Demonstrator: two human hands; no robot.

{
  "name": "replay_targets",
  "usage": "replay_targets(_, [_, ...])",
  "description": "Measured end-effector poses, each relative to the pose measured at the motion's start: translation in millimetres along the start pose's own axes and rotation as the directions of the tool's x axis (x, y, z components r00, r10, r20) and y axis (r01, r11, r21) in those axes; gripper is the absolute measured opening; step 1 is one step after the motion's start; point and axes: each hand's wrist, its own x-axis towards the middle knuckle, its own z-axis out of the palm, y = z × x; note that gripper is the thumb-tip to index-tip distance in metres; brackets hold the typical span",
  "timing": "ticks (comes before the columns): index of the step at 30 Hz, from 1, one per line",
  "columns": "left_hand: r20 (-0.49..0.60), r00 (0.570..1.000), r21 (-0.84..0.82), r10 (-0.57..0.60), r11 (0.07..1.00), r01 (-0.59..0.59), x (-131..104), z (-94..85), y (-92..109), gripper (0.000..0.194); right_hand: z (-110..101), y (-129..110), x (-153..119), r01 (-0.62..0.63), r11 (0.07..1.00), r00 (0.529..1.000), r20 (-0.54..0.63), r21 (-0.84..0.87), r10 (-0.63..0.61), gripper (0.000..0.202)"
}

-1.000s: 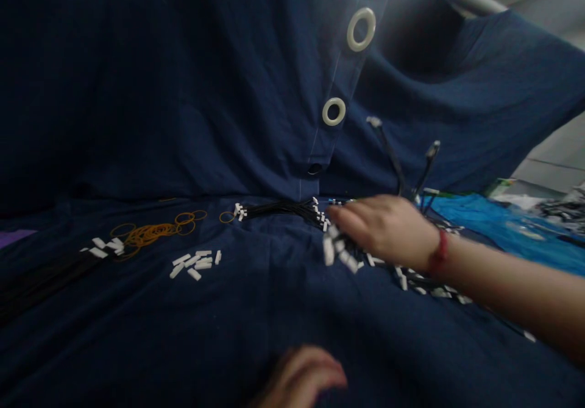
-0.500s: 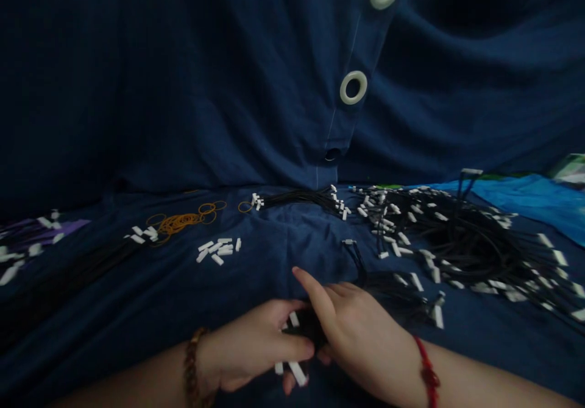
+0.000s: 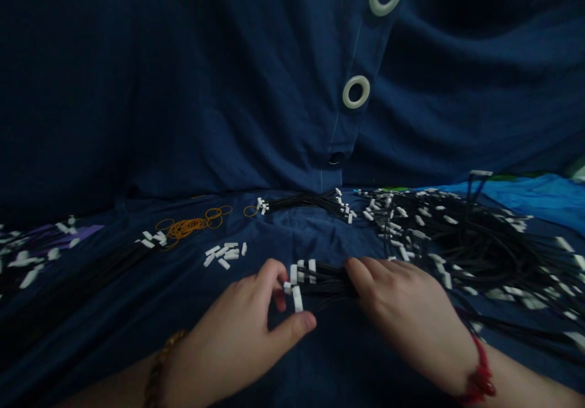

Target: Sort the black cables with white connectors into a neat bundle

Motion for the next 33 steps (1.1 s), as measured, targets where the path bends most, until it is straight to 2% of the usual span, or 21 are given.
replay_targets(3, [0.012,1.000,0.003,-0.005,1.000,0.005,1,5.7,1,0.021,-1,-5,-2,-0.022,1.000,0.997,-0.068,-0.008,0.022,0.025])
replay_targets(6, [-0.039,0.999,0.009,0.022,1.000,-0.021,2,8.7,0,0.012,0,-10,-3,-0.051,0.994,0.999,-0.013,0.101,0.052,0.025])
replay_targets(9, [-0.032,0.998,-0.022,0.050,0.998,-0.051,2,8.7,1,0.007,0,-13,-4,-0.070,0.971,0.997,0.051,0.228,0.060,0.022])
replay_targets(12, [-0.035,0.996,0.051,0.086,0.995,-0.084,0,6.5,2,0.011,1,-15,-5,-0.057,0.978,0.998,0.038,0.202,0.050,0.024])
replay_targets(15, [-0.103,0.978,0.178,0.181,0.971,-0.161,1,2.8,1,0.014,3,-16,-4,-0.035,0.991,0.999,0.000,0.133,0.036,0.027])
replay_targets(18, [-0.154,0.946,0.181,0.285,0.949,-0.257,2,-0.4,-1,0.026,4,-17,-3,-0.013,0.990,1.000,-0.022,0.140,0.017,0.027])
replay_targets(21, [-0.143,0.940,0.177,0.310,0.942,-0.284,3,-0.9,-2,0.021,4,-17,-3,-0.010,0.990,0.999,-0.043,0.141,0.016,0.028])
replay_targets(26, [-0.188,0.863,0.361,0.469,0.850,-0.383,-3,7.5,-6,0.021,4,-17,-5,-0.035,0.985,0.997,-0.064,0.167,0.046,0.025])
replay_targets(29, [-0.177,0.852,0.324,0.492,0.847,-0.421,-6,16.2,-8,0.025,5,-20,-6,-0.030,0.978,0.996,-0.076,0.207,0.046,0.024])
replay_targets(31, [-0.216,0.846,0.292,0.488,0.859,-0.421,-7,20.6,-7,0.031,6,-23,-6,-0.020,0.981,0.996,-0.080,0.195,0.036,0.025])
replay_targets(33, [-0.235,0.859,0.273,0.455,0.879,-0.391,-8,22.6,-4,0.040,8,-27,-7,-0.024,0.987,0.996,-0.077,0.158,0.036,0.026])
